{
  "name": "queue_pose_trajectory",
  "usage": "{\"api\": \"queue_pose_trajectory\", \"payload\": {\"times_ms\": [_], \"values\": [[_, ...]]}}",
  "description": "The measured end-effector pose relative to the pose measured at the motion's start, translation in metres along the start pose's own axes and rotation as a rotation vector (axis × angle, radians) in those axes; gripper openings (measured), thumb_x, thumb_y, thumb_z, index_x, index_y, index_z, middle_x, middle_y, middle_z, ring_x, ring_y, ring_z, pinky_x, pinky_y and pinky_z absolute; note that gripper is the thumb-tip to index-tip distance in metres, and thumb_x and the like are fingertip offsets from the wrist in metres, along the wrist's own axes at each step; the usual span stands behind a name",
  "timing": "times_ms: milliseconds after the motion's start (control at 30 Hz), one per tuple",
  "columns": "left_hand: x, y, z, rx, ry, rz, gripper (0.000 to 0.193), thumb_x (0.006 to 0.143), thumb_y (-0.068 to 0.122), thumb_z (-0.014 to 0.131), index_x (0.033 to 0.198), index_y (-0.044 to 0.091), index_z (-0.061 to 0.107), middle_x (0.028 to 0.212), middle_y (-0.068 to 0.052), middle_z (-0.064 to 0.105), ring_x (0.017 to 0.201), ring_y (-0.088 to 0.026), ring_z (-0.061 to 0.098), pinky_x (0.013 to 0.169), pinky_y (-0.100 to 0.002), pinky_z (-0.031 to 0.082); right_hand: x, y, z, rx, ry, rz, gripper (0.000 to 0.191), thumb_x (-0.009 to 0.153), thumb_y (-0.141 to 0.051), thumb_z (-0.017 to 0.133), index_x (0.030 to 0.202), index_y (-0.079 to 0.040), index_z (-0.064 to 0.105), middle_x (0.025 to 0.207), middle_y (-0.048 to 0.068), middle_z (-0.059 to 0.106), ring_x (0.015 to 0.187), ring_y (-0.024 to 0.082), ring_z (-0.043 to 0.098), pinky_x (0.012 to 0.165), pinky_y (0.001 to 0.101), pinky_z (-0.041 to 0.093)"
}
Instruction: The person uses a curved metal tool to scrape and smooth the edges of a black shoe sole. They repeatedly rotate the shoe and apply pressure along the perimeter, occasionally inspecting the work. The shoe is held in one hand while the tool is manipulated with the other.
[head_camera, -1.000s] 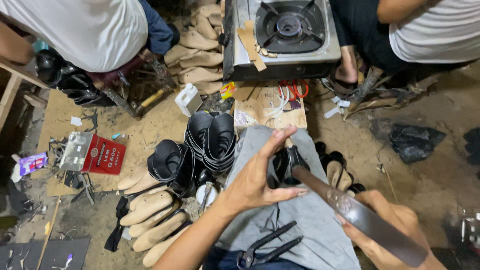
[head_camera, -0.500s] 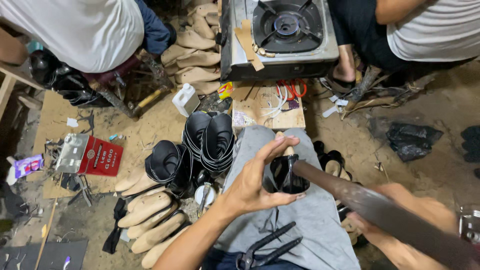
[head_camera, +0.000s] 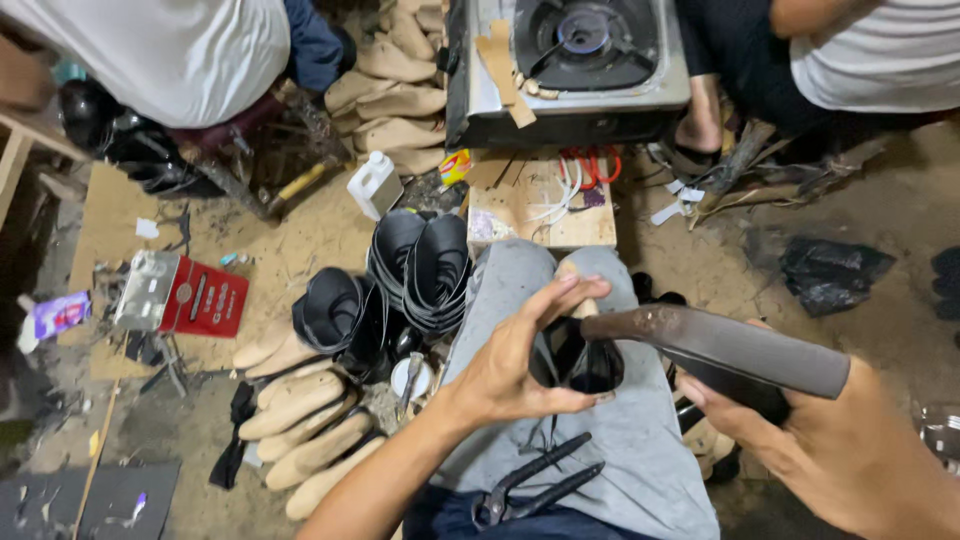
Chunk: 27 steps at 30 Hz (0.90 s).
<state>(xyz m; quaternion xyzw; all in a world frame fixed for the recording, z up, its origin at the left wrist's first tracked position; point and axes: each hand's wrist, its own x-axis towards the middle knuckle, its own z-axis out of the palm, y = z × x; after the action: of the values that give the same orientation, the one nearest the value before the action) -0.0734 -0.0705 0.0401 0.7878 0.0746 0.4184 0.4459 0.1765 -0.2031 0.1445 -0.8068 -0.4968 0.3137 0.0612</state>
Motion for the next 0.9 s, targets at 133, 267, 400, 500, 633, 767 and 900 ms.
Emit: {"api": "queue_pose_trajectory", "payload": {"times_ms": [133,267,400,500,633,767,900], "values": [[-0.002,-0.002,0.001,0.001,0.033,-0.006,0.117,0.075,0.014,0.095,0.163,0.005,0.018,0.157,-0.024,0.05,0.15,-0.037,0.052,0.132,-0.045,0.035,0.006,0.007,0.016,0.644,0.187,-0.37,0.03,0.093,-0.031,0.076,0.106,-0.007,0.065,0.071,0.004,0.063,0.058,0.013,0.06,0.048,0.0289,0.049],[-0.002,-0.002,0.0,0.018,0.049,-0.012,0.115,0.076,0.015,0.094,0.163,0.006,0.02,0.153,-0.022,0.053,0.147,-0.034,0.053,0.131,-0.043,0.034,0.014,0.023,0.043,0.405,0.097,-0.153,0.022,0.094,-0.024,0.069,0.093,-0.004,0.059,0.071,0.014,0.054,0.058,0.02,0.05,0.053,0.0364,0.042],[-0.001,-0.002,-0.001,-0.015,0.068,-0.029,0.116,0.078,0.017,0.094,0.164,0.005,0.018,0.157,-0.023,0.053,0.146,-0.034,0.054,0.129,-0.043,0.036,0.015,0.033,0.06,1.156,0.169,-0.37,0.022,0.092,-0.017,0.068,0.103,-0.001,0.057,0.073,0.011,0.061,0.055,0.017,0.058,0.047,0.0332,0.05],[0.001,-0.003,-0.001,-0.029,0.085,-0.048,0.116,0.079,0.018,0.095,0.164,0.006,0.017,0.157,-0.022,0.053,0.145,-0.032,0.055,0.126,-0.04,0.044,0.013,0.034,0.069,1.195,0.131,-0.4,0.018,0.094,-0.013,0.067,0.102,-0.001,0.056,0.068,0.01,0.06,0.056,0.017,0.057,0.049,0.0336,0.051],[0.003,-0.004,-0.001,-0.021,0.092,-0.011,0.117,0.075,0.013,0.095,0.164,0.006,0.02,0.153,-0.023,0.054,0.141,-0.033,0.056,0.126,-0.043,0.042,0.009,0.033,0.079,1.085,0.317,-0.431,0.016,0.096,-0.012,0.064,0.103,0.001,0.059,0.067,0.009,0.062,0.055,0.015,0.058,0.05,0.0346,0.053],[0.01,-0.004,0.003,0.012,0.131,-0.049,0.117,0.075,0.015,0.096,0.163,0.006,0.02,0.151,-0.021,0.056,0.136,-0.03,0.061,0.12,-0.039,0.049,0.006,0.041,0.079,0.817,0.335,-0.408,0.018,0.1,-0.011,0.068,0.104,0.005,0.06,0.073,0.011,0.062,0.058,0.017,0.056,0.049,0.0362,0.051],[0.02,-0.006,0.01,0.004,0.129,-0.029,0.116,0.075,0.016,0.096,0.163,0.005,0.02,0.153,-0.021,0.056,0.134,-0.029,0.062,0.117,-0.035,0.05,-0.004,0.062,0.058,0.121,0.47,-0.259,0.037,0.083,-0.025,0.078,0.111,-0.003,0.07,0.079,0.008,0.068,0.068,0.018,0.067,0.06,0.0366,0.054]]}}
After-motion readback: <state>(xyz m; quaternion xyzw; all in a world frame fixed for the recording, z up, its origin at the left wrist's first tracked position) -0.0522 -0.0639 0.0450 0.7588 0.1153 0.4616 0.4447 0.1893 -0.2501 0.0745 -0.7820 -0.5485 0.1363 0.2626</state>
